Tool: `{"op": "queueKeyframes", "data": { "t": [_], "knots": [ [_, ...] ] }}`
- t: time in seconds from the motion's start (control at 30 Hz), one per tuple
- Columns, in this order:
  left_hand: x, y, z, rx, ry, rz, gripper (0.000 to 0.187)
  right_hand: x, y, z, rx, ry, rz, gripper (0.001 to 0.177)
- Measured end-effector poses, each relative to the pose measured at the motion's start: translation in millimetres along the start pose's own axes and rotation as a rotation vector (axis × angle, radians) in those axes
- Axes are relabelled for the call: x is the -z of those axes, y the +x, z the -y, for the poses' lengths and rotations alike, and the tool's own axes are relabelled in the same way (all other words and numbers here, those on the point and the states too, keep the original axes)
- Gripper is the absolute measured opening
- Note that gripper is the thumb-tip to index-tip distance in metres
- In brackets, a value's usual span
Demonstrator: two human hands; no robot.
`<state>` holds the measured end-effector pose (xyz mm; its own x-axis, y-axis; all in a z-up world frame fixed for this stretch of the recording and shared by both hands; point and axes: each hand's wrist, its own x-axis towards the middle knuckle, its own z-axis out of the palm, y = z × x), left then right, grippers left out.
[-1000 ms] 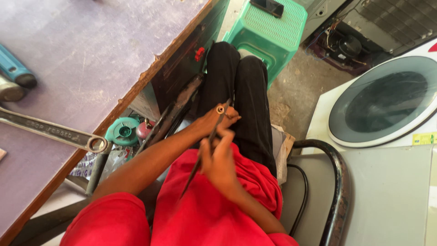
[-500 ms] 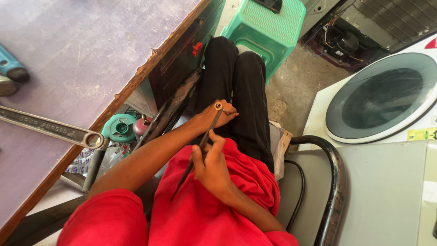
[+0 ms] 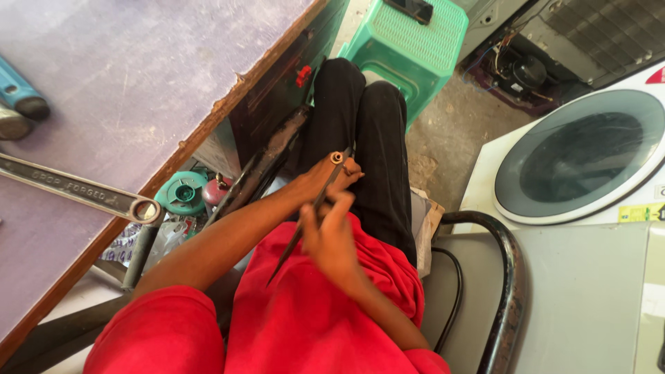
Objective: The person sits on a chair and uses a metal file to smooth the surface of a small brass-colored metal fitting attached to a wire. They hold the fitting in their left hand and file it with their right hand, rotating the object to work on different sides.
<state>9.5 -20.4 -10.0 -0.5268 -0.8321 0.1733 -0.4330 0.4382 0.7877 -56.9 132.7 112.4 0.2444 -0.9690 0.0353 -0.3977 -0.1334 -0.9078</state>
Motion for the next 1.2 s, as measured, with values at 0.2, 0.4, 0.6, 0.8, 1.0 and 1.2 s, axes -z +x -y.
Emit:
{"op": "queueKeyframes", "data": {
  "t": [0.2, 0.4, 0.6, 0.8, 1.0, 1.2],
  "knots": [
    [-1, 2, 0, -0.001, 0.002, 0.005, 0.025, 20, 7, 18, -0.087, 0.021, -0.012, 0.037],
    [-3, 0, 1, 0.019, 0.033, -0.04, 0.024, 9, -9, 18, 0.023, -0.047, 0.022, 0.04],
    [1, 0, 0, 0.042, -0.049, 0.028, 0.024, 22, 18, 22, -0.12, -0.068, -0.033, 0.038],
    [-5, 3, 1, 0.049, 0.02, -0.053, 0.023, 1, -12, 12, 0.06, -0.056, 0.043, 0.044],
    [-4, -1, 5, 0.056, -0.073, 0.019, 0.022, 6, 16, 14, -0.036, -0.01, -0.06, 0.04],
    [-10, 6, 9, 0.032, 0.009, -0.07, 0.022, -6, -1, 16, -0.033, 0.059, 0.009, 0.044]
  ]
}}
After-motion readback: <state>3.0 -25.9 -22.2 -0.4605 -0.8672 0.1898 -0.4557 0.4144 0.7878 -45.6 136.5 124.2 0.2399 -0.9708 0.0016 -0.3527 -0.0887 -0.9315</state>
